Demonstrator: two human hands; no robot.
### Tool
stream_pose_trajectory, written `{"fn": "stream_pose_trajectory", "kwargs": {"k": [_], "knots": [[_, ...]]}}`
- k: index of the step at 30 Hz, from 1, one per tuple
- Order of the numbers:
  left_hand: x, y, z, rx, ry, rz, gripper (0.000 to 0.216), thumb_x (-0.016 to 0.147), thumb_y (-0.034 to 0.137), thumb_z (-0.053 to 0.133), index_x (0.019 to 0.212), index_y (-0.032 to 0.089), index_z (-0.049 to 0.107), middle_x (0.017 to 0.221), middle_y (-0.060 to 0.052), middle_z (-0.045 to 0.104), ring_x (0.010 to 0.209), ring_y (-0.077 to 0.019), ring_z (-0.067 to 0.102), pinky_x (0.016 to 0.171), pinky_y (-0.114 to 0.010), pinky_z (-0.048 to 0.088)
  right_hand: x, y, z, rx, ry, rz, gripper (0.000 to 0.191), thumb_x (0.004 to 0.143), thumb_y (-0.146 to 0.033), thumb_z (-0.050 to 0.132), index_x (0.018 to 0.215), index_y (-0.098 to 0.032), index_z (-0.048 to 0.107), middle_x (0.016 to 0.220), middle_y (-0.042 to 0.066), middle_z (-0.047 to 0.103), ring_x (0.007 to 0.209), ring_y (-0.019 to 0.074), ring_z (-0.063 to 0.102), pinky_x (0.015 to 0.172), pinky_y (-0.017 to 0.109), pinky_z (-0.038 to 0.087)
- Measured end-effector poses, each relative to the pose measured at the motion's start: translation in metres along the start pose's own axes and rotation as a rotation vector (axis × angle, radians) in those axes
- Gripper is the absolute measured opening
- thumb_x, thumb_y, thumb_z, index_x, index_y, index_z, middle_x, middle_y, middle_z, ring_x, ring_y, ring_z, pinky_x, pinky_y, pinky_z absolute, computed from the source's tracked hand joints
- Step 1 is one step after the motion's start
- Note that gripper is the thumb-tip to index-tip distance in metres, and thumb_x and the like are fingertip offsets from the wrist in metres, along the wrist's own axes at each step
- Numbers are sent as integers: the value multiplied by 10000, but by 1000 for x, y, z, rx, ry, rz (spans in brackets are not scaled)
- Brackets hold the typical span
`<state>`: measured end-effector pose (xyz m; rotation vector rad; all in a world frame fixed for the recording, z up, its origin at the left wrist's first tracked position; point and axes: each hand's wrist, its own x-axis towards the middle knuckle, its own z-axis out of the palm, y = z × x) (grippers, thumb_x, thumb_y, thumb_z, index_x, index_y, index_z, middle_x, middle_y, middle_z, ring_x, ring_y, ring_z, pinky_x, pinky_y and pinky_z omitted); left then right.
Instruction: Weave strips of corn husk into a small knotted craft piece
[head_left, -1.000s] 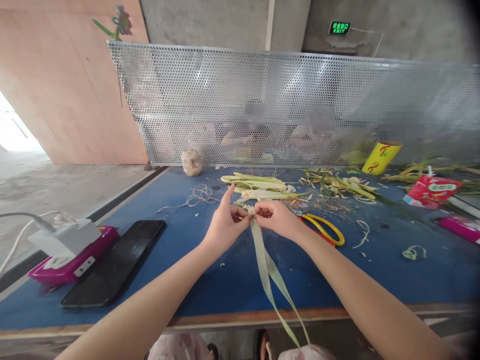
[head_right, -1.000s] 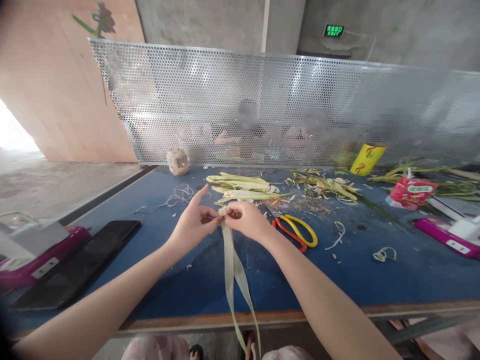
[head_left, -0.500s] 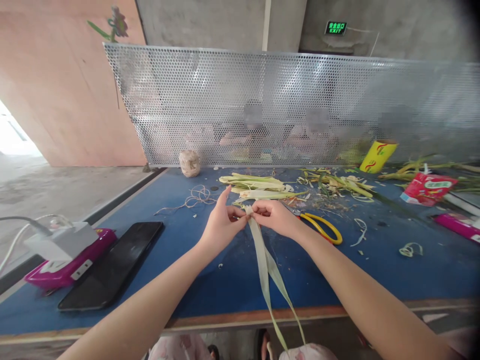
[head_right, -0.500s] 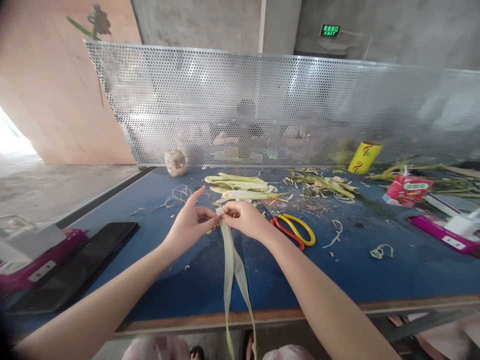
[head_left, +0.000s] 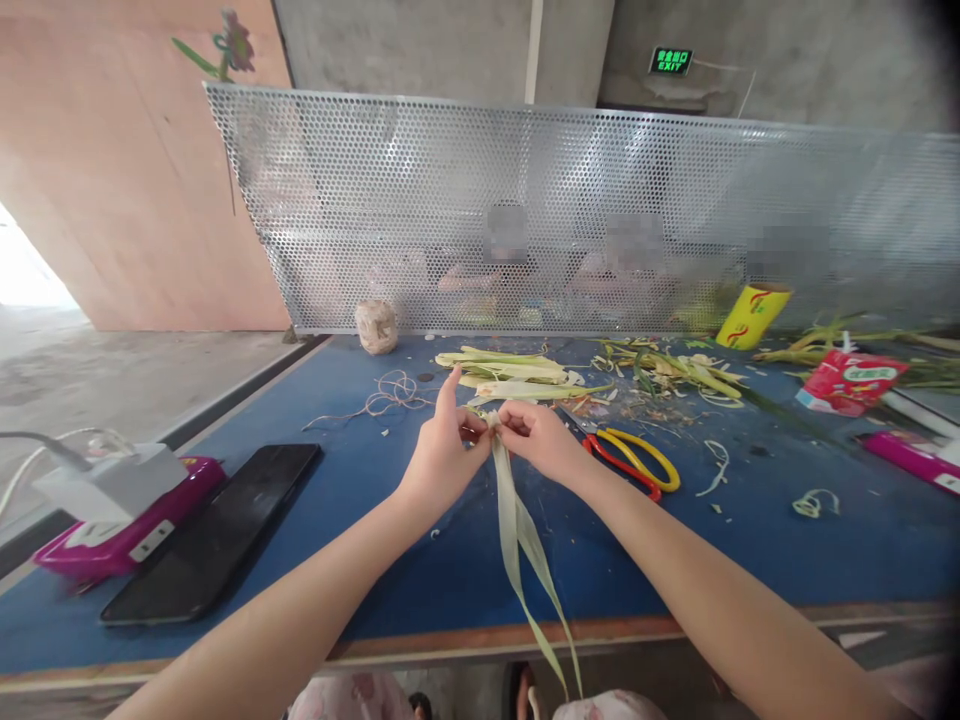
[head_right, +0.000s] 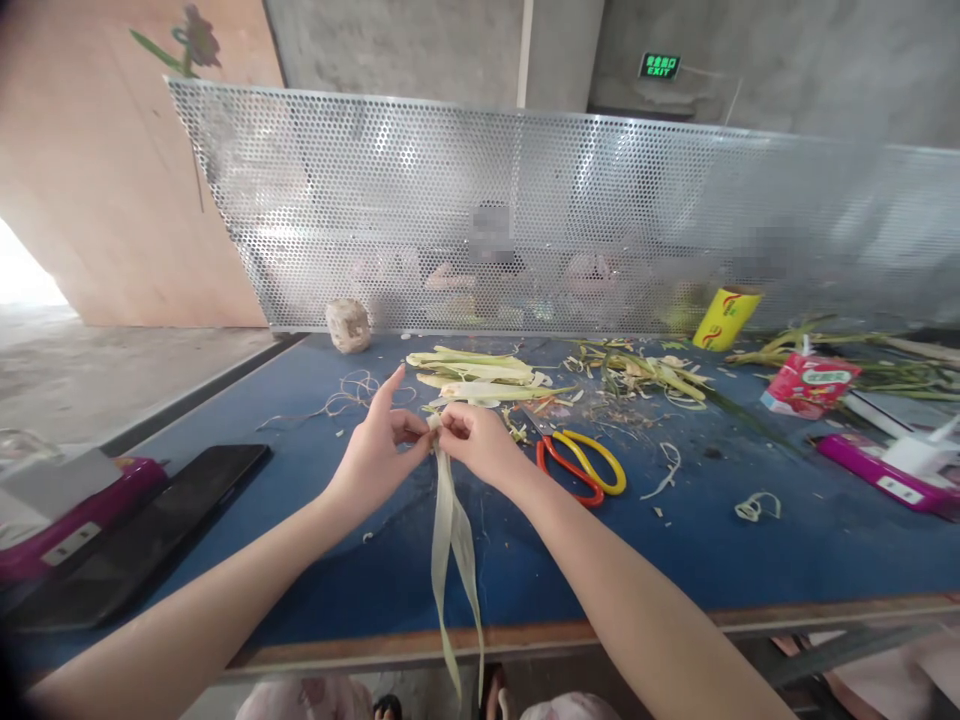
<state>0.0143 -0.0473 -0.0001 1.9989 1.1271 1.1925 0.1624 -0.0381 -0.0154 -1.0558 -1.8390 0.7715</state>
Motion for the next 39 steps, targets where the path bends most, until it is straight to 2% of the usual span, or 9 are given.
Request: {"fn": "stream_pose_trajectory", "kwargs": {"k": [4,8,14,18,22,26,30,34,39], "knots": [[-2,0,1,31,-4,50,766,717,120,525,1369,171,127,696,35,589,674,-112,576,739,-284,471,-1,-1,1,-18,50,-9,128,654,-156,459,585,-194,359,525,-68,322,486,83,314,472,209,249],[-3,0,1,71,-5,69,761,731,126,510,1376,151,107,722,21,588,693,-120,573,739,-283,465,-1,-1,3,-19,96,-10,141,626,-148,472,568,-196,353,515,-70,322,486,84,306,467,210,240],[-6,3,2,131,1,122,737,725,89,485,1370,145,133,729,16,572,708,-121,561,715,-265,450,-3,-5,6,-2,135,1,143,643,-162,460,567,-203,346,499,-70,319,471,89,325,462,216,262],[-4,3,1,66,-3,109,726,724,100,492,1361,137,145,724,20,569,696,-113,563,727,-266,457,-3,-6,6,-1,135,16,138,666,-171,459,578,-205,360,478,-71,329,456,98,366,460,224,275],[2,-1,-2,-63,-23,52,700,731,137,506,1349,158,178,736,19,572,697,-109,570,725,-278,477,-2,-7,3,6,80,19,134,729,-210,454,613,-204,388,488,-58,396,451,104,403,456,229,302],[7,-5,-6,-228,-71,-66,744,712,186,561,1346,122,178,771,-14,586,711,-130,580,647,-277,489,-3,-8,-1,4,-4,19,138,806,-256,419,678,-206,433,545,-32,493,443,105,425,453,237,330],[8,-5,-7,-327,-80,-153,799,688,180,598,1354,126,158,721,7,589,635,-124,586,608,-285,500,-3,-5,-1,-21,-34,9,134,825,-267,423,704,-213,440,592,-18,528,491,123,480,485,249,356],[8,-4,-7,-368,-78,-199,846,677,170,619,1359,111,122,651,35,583,564,-115,579,586,-287,508,-3,-3,-2,-56,-40,2,114,820,-262,434,718,-213,435,624,-11,541,574,146,533,535,261,380],[7,-5,-8,-354,-86,-194,901,669,174,633,1371,103,71,652,32,592,558,-111,576,588,-278,498,-4,-4,-6,-65,-137,27,124,829,-246,410,726,-208,465,642,-12,562,567,134,538,521,249,382]]}}
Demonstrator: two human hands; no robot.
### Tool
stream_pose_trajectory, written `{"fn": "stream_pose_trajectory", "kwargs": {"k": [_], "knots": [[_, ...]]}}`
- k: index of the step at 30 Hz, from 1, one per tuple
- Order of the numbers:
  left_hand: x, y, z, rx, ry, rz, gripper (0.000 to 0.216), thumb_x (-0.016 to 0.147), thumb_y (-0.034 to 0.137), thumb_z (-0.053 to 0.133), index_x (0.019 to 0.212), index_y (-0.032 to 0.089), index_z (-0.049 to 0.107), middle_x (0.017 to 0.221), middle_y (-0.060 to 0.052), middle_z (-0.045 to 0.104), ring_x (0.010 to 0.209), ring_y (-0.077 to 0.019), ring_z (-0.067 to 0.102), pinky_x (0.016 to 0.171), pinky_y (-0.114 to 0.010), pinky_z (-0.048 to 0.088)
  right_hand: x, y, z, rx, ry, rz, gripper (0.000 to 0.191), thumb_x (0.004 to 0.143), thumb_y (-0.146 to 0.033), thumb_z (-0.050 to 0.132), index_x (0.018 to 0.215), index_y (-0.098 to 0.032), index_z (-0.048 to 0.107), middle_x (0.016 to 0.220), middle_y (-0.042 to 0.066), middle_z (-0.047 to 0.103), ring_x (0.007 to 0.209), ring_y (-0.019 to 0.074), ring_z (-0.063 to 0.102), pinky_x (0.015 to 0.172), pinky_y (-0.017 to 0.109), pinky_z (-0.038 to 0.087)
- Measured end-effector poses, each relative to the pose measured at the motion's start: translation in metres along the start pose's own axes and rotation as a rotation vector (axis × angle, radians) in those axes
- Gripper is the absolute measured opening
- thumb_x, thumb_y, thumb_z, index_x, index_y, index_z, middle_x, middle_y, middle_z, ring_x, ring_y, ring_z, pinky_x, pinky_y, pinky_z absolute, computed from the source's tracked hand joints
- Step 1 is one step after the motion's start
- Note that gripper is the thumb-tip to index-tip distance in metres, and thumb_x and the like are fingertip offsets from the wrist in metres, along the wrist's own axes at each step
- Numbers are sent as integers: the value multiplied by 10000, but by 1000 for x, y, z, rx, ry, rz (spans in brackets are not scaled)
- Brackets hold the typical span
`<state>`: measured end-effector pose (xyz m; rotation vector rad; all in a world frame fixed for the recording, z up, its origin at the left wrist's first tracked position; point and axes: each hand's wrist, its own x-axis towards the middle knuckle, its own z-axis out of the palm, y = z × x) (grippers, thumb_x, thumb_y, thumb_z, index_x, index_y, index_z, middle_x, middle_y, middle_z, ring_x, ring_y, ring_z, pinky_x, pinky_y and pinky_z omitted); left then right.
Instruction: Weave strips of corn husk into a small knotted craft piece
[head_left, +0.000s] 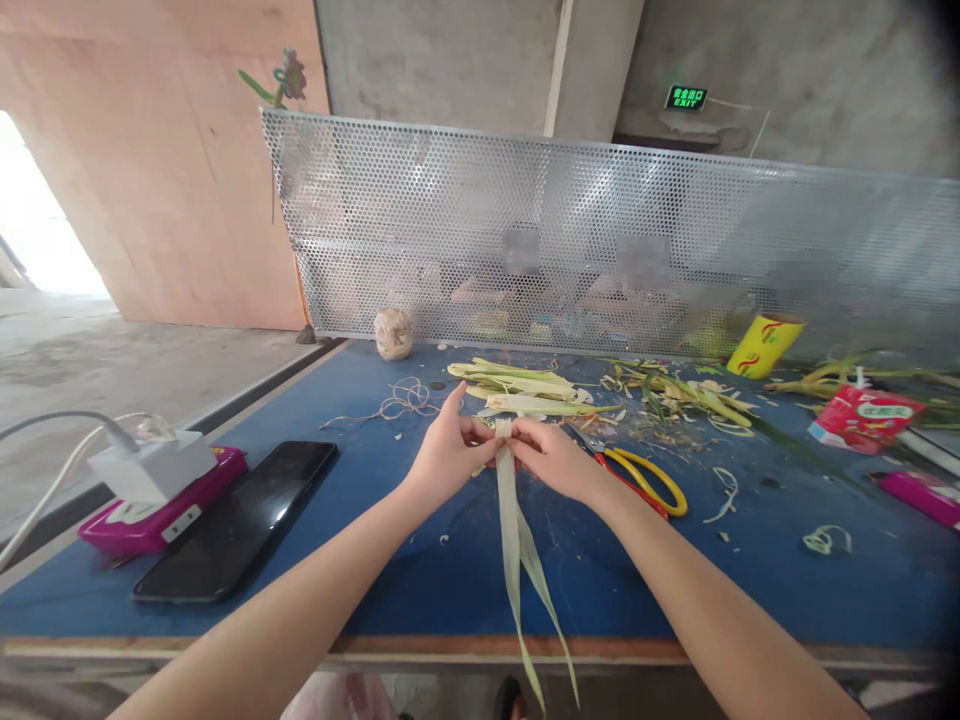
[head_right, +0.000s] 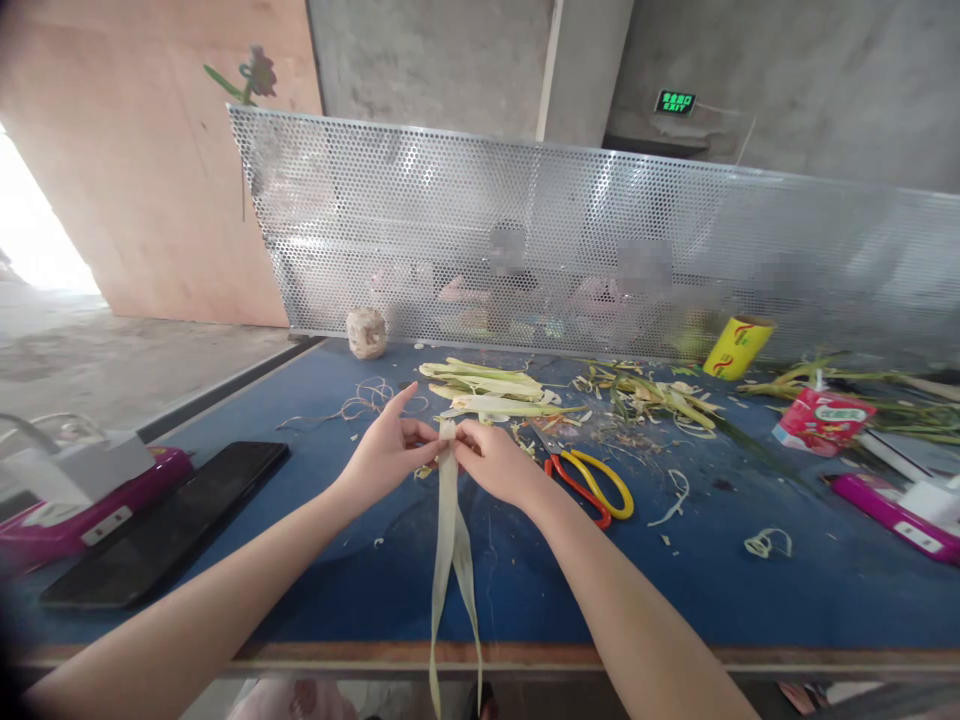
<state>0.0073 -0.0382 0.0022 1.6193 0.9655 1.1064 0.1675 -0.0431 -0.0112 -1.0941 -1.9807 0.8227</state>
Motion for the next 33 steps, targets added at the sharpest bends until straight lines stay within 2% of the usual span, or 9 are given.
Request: {"fn": "stream_pose_trajectory", "kwargs": {"k": [4,9,16,23,27,33], "knots": [[0,-1,0,-10,-3,13,893,664,172,628,1368,124,81,667,35,585,544,-99,563,562,-263,488,-1,0,-1,-11,-46,-4,117,819,-219,415,742,-203,502,645,-8,576,564,134,541,548,259,398],[0,-2,0,-52,-20,33,866,646,154,620,1359,151,129,705,28,567,543,-91,540,488,-230,465,0,-1,-2,-21,-11,-13,136,811,-212,421,683,-201,465,562,-29,523,533,130,530,532,246,383],[1,-4,0,-25,14,10,942,641,159,616,1384,138,37,753,1,581,534,-88,522,439,-216,438,0,0,1,-68,16,-24,157,823,-236,413,678,-207,465,517,-37,494,483,124,477,488,234,338],[-2,0,-1,117,-12,54,798,663,149,586,1359,147,193,641,53,555,488,-73,510,502,-226,455,-1,2,0,-143,41,-23,237,835,-278,406,611,-206,437,527,-27,520,463,119,457,491,240,328],[-3,2,1,114,-17,31,783,664,144,589,1348,141,208,637,52,547,502,-81,519,511,-231,465,-1,3,-1,-167,39,-30,207,826,-258,400,639,-200,466,558,-18,547,476,117,461,485,231,317],[-3,1,1,106,-7,17,814,659,161,596,1352,133,169,628,56,544,500,-86,521,515,-233,453,1,-1,-1,-203,110,-75,204,727,-179,455,533,-184,392,478,-50,380,465,90,342,467,212,248]]}}
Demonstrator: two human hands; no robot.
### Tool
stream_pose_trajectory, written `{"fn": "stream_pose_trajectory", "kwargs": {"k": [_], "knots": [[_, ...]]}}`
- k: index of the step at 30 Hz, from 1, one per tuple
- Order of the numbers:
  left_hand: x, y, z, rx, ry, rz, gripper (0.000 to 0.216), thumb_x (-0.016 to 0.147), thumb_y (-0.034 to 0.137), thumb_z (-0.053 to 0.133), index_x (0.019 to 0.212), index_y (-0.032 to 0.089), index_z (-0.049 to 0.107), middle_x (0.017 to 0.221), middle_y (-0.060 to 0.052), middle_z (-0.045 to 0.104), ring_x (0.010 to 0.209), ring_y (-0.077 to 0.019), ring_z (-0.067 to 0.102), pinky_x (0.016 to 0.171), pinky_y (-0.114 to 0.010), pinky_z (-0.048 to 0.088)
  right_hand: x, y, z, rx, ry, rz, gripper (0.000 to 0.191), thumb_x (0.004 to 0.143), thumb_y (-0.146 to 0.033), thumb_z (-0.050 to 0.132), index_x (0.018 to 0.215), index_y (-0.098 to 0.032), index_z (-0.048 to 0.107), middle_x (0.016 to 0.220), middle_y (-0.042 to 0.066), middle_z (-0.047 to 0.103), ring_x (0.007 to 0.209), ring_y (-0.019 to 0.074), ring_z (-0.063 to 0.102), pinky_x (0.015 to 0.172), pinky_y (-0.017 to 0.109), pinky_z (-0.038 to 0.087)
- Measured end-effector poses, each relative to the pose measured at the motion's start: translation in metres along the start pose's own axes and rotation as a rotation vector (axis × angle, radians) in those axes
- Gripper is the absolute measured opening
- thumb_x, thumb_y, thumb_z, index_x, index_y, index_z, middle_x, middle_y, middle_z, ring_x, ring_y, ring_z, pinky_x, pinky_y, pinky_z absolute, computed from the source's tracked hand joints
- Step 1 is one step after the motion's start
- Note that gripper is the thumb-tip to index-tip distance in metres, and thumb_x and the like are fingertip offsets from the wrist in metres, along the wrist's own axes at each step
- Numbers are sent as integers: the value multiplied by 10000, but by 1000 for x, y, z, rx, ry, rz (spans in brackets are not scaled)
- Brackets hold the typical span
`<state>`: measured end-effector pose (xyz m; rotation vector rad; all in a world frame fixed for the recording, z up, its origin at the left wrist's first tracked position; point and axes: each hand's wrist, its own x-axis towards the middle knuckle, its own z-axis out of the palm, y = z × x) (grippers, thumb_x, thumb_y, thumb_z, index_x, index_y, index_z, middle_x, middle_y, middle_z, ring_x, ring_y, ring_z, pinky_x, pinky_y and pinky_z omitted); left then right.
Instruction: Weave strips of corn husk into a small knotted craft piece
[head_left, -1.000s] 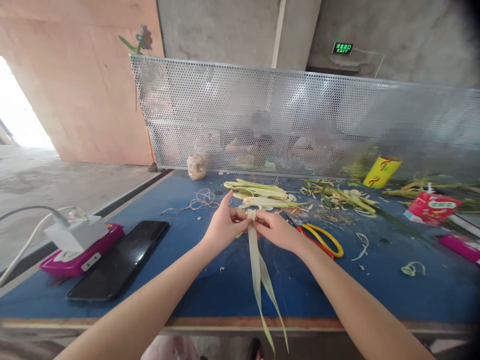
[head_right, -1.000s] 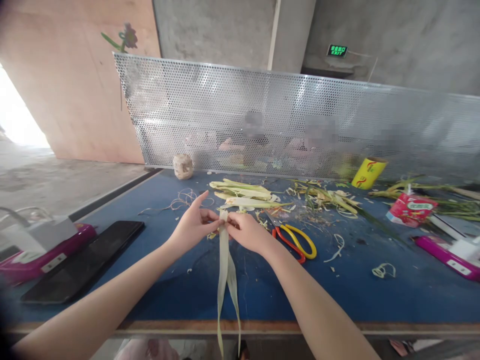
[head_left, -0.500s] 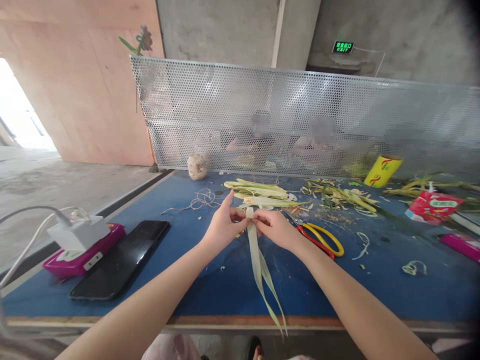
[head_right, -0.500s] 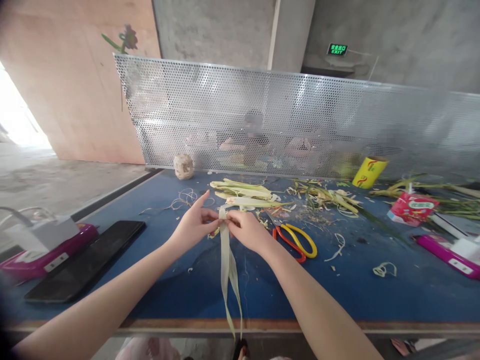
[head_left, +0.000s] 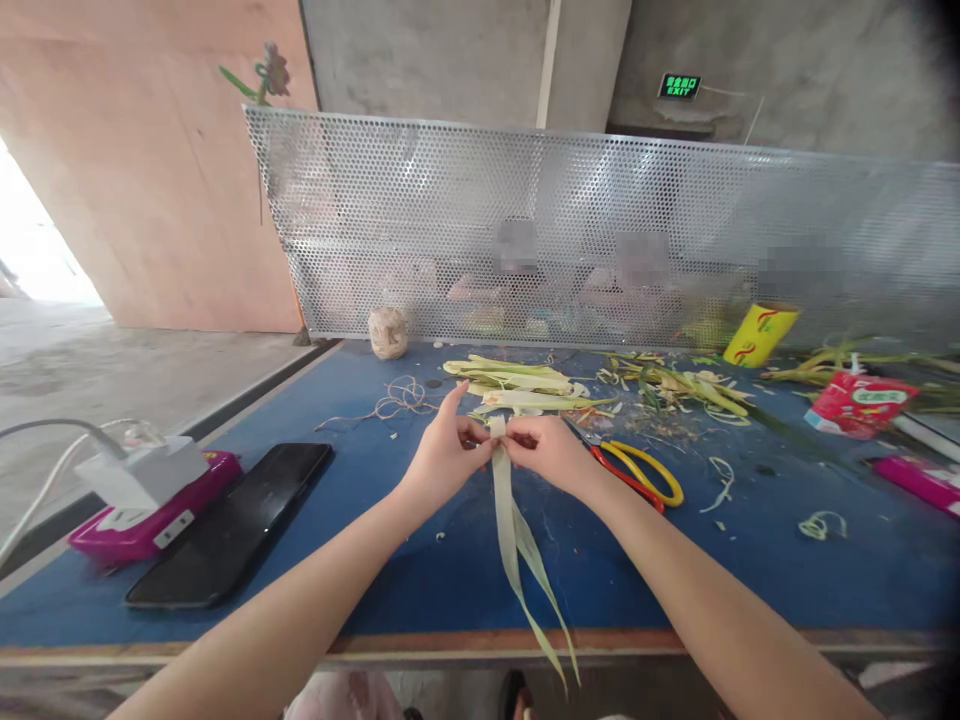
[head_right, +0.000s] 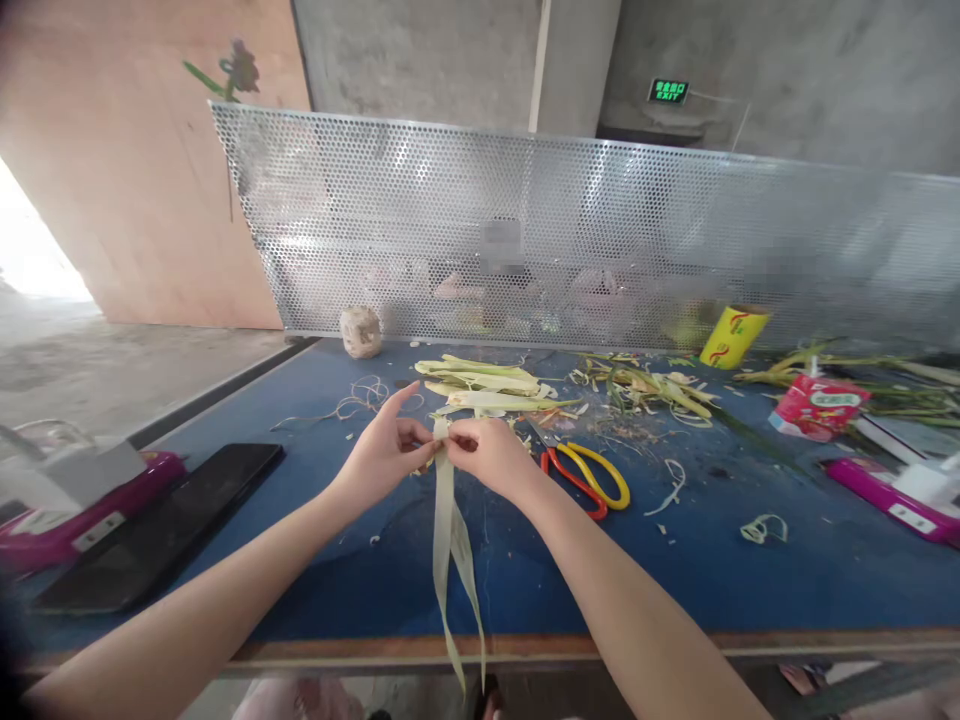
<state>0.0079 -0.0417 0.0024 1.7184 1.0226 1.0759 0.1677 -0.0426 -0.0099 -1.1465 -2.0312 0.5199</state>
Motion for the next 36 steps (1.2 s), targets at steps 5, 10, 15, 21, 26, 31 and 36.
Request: {"fn": "stream_pose_trajectory", "kwargs": {"k": [5,10,15,21,26,31,36], "knots": [[-2,-1,2,76,50,41,794,658,165,586,1348,143,192,640,50,554,530,-88,524,560,-241,444,1,-1,6,-10,98,-14,238,668,-161,462,498,-185,297,478,-57,274,478,82,273,460,205,213],[-5,3,6,174,100,67,771,656,130,560,1343,130,212,644,47,569,583,-99,529,600,-243,442,0,-4,10,-23,172,-28,226,640,-155,450,497,-187,278,476,-60,262,477,77,259,457,202,205],[-8,8,8,233,122,99,757,675,124,543,1352,136,204,656,44,584,602,-101,546,626,-243,447,-1,-5,11,-48,215,-52,219,631,-154,448,495,-188,279,470,-62,268,467,74,261,453,201,204],[-10,4,10,252,141,161,730,692,131,529,1348,138,208,666,42,583,620,-105,557,659,-257,464,-2,-5,13,-87,257,-96,227,623,-140,459,492,-187,279,457,-66,271,452,70,259,448,199,203],[-10,3,9,264,175,169,734,678,99,521,1346,133,220,664,45,574,622,-104,551,670,-261,471,-2,-9,16,-102,284,-135,221,619,-129,459,480,-185,297,458,-64,279,452,72,269,453,203,211],[-7,5,8,190,167,155,753,702,144,540,1364,131,183,684,35,595,633,-105,560,654,-254,479,0,-7,12,-70,302,-115,212,649,-156,464,490,-188,328,459,-59,303,450,79,295,443,202,230],[-1,4,6,152,145,110,749,690,144,553,1355,124,208,666,35,588,604,-100,548,609,-243,477,1,-4,6,-20,244,-82,235,681,-172,448,482,-189,323,447,-58,308,439,80,310,436,202,245]]}}
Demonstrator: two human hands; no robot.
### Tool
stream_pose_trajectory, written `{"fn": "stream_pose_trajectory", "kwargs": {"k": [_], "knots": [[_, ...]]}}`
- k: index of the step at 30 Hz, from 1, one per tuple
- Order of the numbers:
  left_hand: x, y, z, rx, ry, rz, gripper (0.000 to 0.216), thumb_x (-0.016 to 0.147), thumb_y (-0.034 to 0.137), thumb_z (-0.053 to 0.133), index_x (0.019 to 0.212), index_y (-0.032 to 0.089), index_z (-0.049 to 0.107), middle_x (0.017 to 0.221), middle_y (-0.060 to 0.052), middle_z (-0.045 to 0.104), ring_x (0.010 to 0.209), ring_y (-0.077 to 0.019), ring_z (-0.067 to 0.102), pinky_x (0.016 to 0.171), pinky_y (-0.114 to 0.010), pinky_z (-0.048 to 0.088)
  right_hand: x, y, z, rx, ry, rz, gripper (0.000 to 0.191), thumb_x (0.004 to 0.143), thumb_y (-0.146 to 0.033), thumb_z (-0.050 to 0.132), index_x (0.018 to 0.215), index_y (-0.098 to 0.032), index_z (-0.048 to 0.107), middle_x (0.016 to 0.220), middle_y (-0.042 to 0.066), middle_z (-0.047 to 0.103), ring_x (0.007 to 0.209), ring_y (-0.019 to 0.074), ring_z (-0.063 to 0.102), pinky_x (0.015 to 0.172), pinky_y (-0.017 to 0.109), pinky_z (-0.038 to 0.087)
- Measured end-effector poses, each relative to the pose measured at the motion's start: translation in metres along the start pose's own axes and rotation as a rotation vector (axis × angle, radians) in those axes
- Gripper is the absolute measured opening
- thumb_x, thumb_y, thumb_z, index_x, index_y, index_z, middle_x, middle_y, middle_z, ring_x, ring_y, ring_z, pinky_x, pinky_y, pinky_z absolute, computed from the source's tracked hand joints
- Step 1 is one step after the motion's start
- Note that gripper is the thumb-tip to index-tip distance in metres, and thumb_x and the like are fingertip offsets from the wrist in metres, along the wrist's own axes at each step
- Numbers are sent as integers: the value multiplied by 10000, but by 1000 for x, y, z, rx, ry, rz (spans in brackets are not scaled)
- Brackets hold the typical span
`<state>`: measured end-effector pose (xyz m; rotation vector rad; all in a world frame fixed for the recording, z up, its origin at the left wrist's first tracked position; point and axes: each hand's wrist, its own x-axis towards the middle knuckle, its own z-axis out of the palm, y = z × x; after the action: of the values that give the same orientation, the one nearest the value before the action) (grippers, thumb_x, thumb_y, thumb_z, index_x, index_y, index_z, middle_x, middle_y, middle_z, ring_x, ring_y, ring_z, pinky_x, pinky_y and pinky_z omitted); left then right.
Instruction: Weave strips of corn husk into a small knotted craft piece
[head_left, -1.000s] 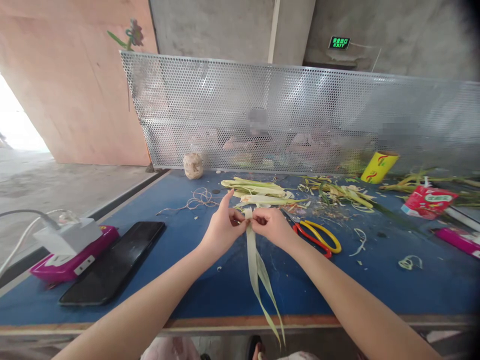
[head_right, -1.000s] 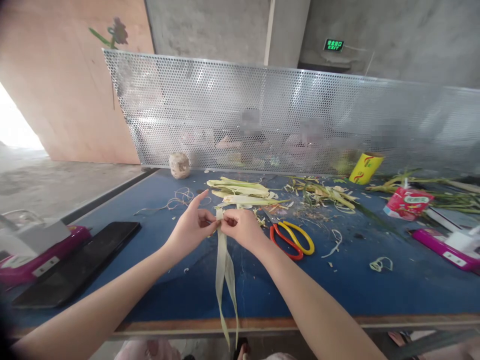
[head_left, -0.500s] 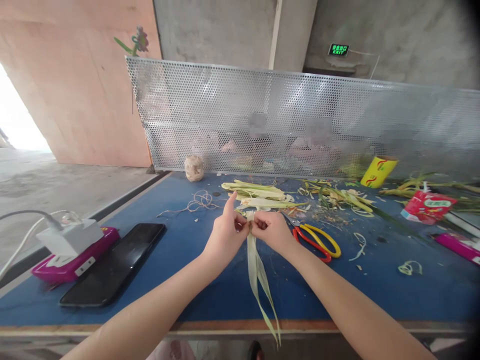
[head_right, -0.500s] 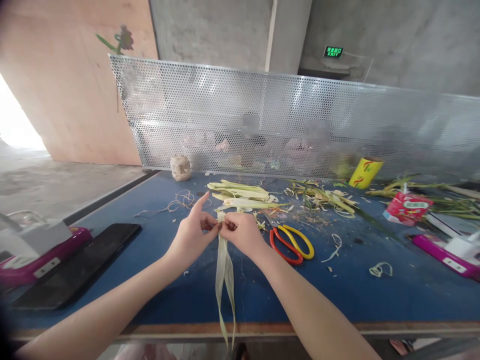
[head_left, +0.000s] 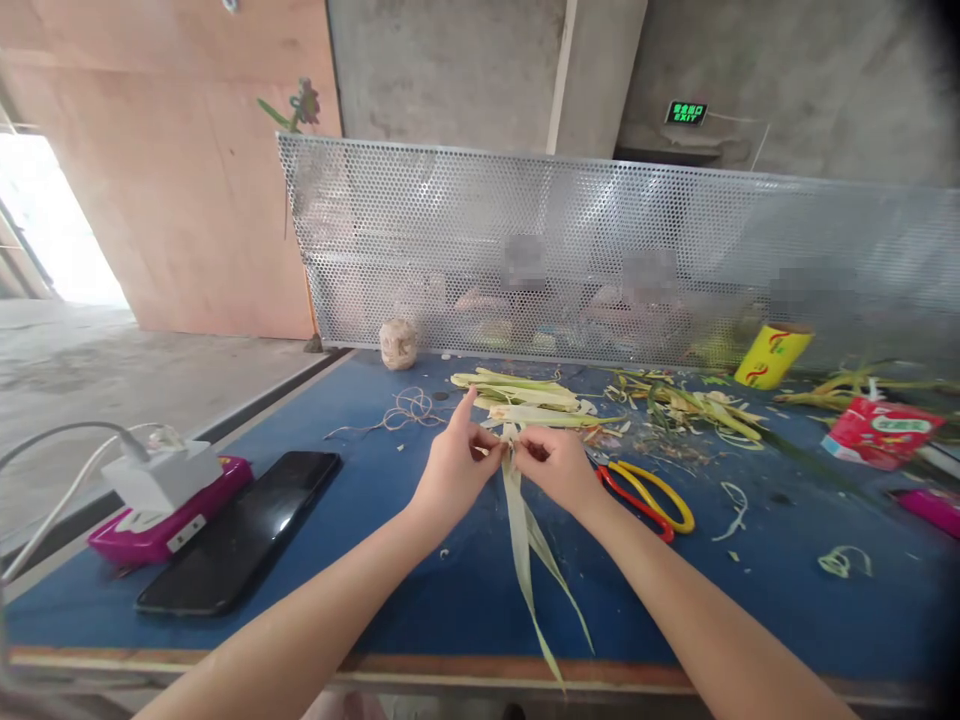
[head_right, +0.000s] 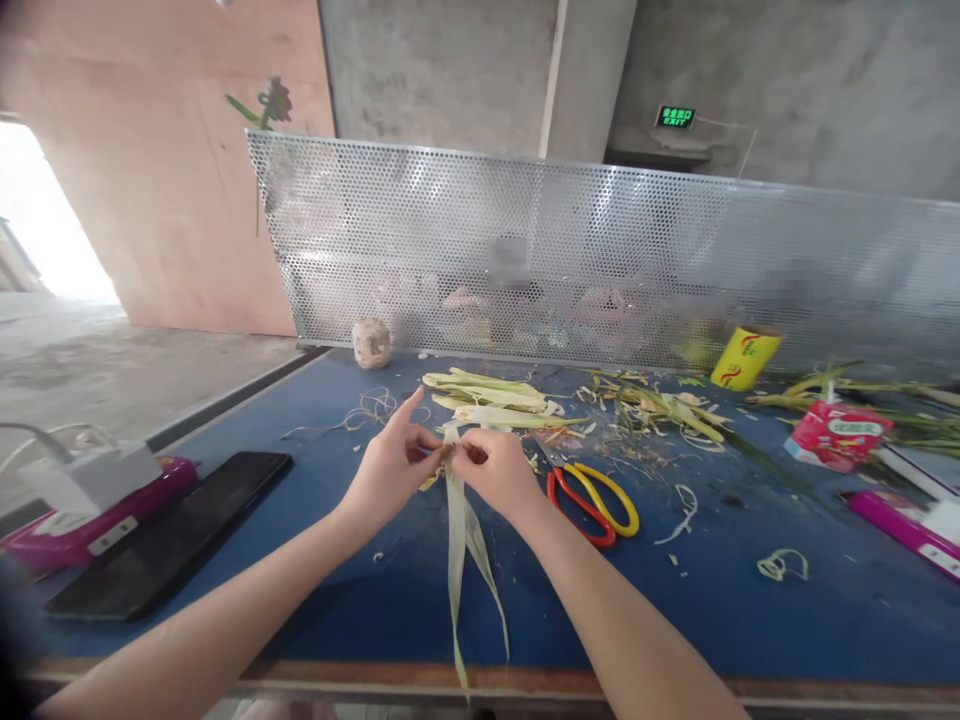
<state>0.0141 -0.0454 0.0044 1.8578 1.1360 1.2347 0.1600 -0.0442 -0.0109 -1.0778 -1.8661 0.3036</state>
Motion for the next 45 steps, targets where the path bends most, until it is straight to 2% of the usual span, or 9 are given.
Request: {"fn": "stream_pose_trajectory", "kwargs": {"k": [4,10,19,22,27,30,34,41,45], "knots": [[2,-3,-2,-55,-44,-15,677,685,180,574,1306,130,308,681,14,588,625,-111,558,571,-240,472,0,0,-2,36,-52,34,246,698,-170,430,469,-185,342,428,-55,344,421,80,333,431,205,250],[2,-3,-5,-247,-93,-41,760,673,262,633,1325,160,257,838,-47,613,642,-121,559,475,-223,460,1,0,-4,78,-82,77,249,695,-158,438,463,-184,351,420,-51,374,420,88,358,432,214,242],[4,1,-4,-387,-99,-12,735,688,243,627,1314,157,251,687,23,560,552,-93,506,458,-213,450,1,-3,-6,239,-184,123,260,757,-174,419,497,-183,413,439,-37,464,429,96,434,446,209,330],[4,2,-5,-357,-80,-8,675,694,230,620,1283,156,298,655,42,520,540,-85,501,461,-204,436,1,-3,-5,267,-184,137,259,789,-234,436,535,-185,421,470,-34,471,432,92,423,431,207,321],[3,4,-5,-327,-68,9,629,700,219,610,1260,150,330,662,45,491,575,-80,499,514,-208,436,3,-2,-4,329,-106,117,158,810,-300,454,695,-194,466,564,-45,408,466,84,393,432,202,312],[2,4,-4,-323,-71,9,639,697,221,609,1264,149,322,670,41,493,607,-89,509,518,-205,431,2,0,-4,345,-119,103,165,814,-296,450,681,-201,430,558,-52,359,454,79,362,417,198,290],[2,1,-4,-355,-77,6,754,694,213,609,1334,172,214,753,9,541,667,-105,532,506,-199,425,1,1,-4,386,-156,102,161,825,-287,437,688,-204,434,549,-53,344,443,79,337,406,198,268],[2,-2,-4,-245,-60,80,763,692,165,583,1359,182,213,665,33,550,602,-91,515,552,-218,436,2,1,-6,352,-172,72,142,802,-245,453,671,-193,437,581,-43,352,484,82,330,438,202,272],[2,1,-3,-311,-62,17,790,688,187,597,1366,162,193,641,39,552,540,-85,515,522,-221,433,2,-1,-6,312,-136,50,168,798,-250,453,644,-191,421,577,-44,338,494,85,328,450,205,270]]}}
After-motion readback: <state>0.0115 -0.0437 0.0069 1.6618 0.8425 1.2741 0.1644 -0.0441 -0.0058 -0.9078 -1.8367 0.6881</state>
